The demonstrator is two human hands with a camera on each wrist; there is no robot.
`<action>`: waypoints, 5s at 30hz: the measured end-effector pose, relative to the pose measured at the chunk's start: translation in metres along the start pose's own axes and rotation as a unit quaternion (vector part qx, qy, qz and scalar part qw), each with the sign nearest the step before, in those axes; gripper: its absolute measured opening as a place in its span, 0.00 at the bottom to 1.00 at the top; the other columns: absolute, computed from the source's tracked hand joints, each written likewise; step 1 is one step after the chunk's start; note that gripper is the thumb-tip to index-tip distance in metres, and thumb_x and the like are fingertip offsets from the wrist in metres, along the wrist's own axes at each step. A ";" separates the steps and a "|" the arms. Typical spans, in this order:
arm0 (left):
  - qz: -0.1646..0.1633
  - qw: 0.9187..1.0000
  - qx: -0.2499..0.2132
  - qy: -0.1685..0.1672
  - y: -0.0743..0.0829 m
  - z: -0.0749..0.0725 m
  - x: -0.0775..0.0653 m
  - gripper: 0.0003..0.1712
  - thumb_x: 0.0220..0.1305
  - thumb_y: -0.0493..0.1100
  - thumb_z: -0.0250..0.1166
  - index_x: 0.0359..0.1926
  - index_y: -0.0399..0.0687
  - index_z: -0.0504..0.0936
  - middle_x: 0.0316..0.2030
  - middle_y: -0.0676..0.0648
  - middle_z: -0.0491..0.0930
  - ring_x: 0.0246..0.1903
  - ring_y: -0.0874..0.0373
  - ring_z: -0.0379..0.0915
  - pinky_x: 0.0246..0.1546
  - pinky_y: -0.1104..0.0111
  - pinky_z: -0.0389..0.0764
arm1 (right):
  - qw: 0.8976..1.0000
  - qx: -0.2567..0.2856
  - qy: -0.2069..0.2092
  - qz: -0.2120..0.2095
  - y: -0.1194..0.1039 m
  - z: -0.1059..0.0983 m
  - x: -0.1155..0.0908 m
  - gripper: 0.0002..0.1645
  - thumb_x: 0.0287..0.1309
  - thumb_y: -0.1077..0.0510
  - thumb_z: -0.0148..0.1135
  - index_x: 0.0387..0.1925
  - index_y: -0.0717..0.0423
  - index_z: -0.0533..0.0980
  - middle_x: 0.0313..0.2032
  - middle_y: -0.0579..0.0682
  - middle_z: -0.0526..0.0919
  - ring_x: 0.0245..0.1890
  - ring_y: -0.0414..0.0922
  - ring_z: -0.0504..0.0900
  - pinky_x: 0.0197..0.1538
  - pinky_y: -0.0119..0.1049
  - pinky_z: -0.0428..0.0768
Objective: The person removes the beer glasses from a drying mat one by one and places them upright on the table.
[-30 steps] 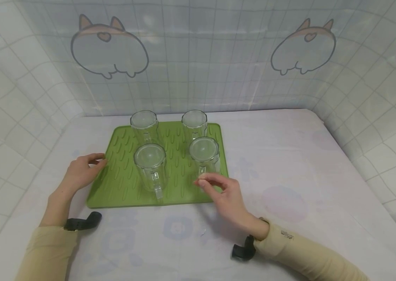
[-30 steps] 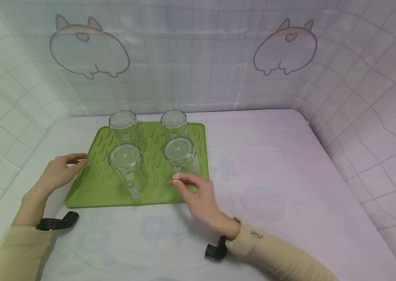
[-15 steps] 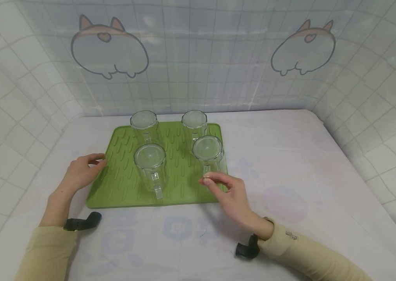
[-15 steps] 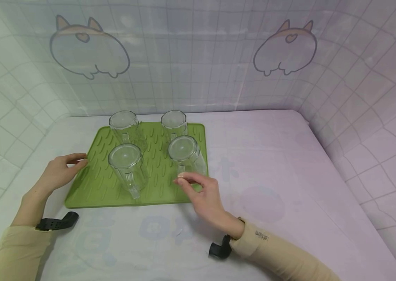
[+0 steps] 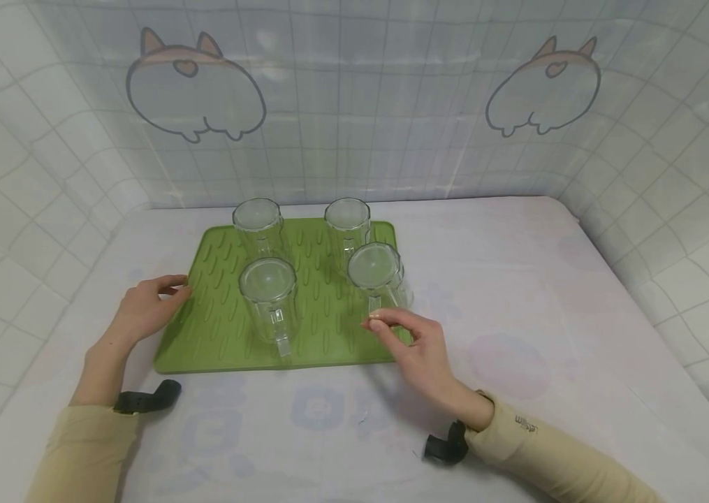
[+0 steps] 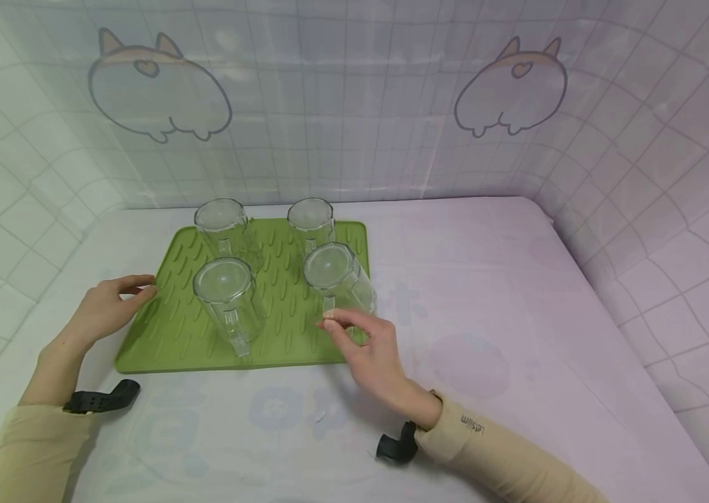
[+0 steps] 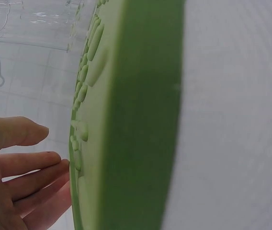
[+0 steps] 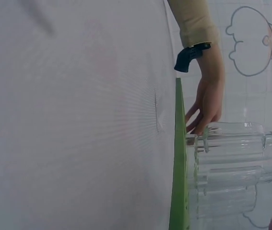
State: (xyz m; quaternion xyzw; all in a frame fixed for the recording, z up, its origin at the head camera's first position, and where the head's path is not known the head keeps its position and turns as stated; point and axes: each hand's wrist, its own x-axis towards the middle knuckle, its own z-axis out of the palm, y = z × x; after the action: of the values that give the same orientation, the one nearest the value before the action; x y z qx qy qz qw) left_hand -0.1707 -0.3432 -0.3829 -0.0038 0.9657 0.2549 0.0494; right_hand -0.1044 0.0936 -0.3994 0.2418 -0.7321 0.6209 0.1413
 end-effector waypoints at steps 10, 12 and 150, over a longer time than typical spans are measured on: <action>0.000 1.000 -0.003 0.003 -0.001 0.000 0.000 0.36 0.77 0.56 0.46 0.69 0.29 0.65 0.57 0.23 0.74 0.52 0.29 0.74 0.40 0.48 0.80 | 0.999 0.004 0.001 -0.039 0.003 0.001 -0.001 0.08 0.62 0.70 0.64 0.40 0.60 0.84 0.36 0.55 0.89 0.36 0.54 0.86 0.44 0.35 0.84; 0.002 1.000 -0.001 0.003 -0.001 0.000 0.000 0.36 0.77 0.56 0.46 0.69 0.28 0.65 0.57 0.23 0.74 0.52 0.28 0.74 0.41 0.47 0.80 | 0.999 0.001 0.003 -0.049 0.004 0.001 -0.001 0.09 0.61 0.71 0.64 0.40 0.60 0.84 0.36 0.55 0.89 0.36 0.54 0.86 0.44 0.34 0.83; 0.199 0.972 -0.081 0.090 0.249 0.072 -0.031 0.44 0.56 0.67 0.70 0.69 0.54 0.72 0.50 0.45 0.81 0.42 0.52 0.78 0.44 0.53 0.80 | 0.982 -0.092 -0.015 -0.166 0.005 -0.004 0.004 0.10 0.58 0.71 0.65 0.38 0.57 0.85 0.36 0.49 0.89 0.38 0.44 0.84 0.43 0.32 0.80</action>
State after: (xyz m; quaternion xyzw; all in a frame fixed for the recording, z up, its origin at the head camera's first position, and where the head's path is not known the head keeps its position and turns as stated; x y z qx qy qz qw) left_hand -0.1414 -0.0921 -0.3193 0.1617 0.9236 0.3357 -0.0897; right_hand -0.1109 0.0973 -0.4009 0.3553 -0.7381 0.5150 0.2525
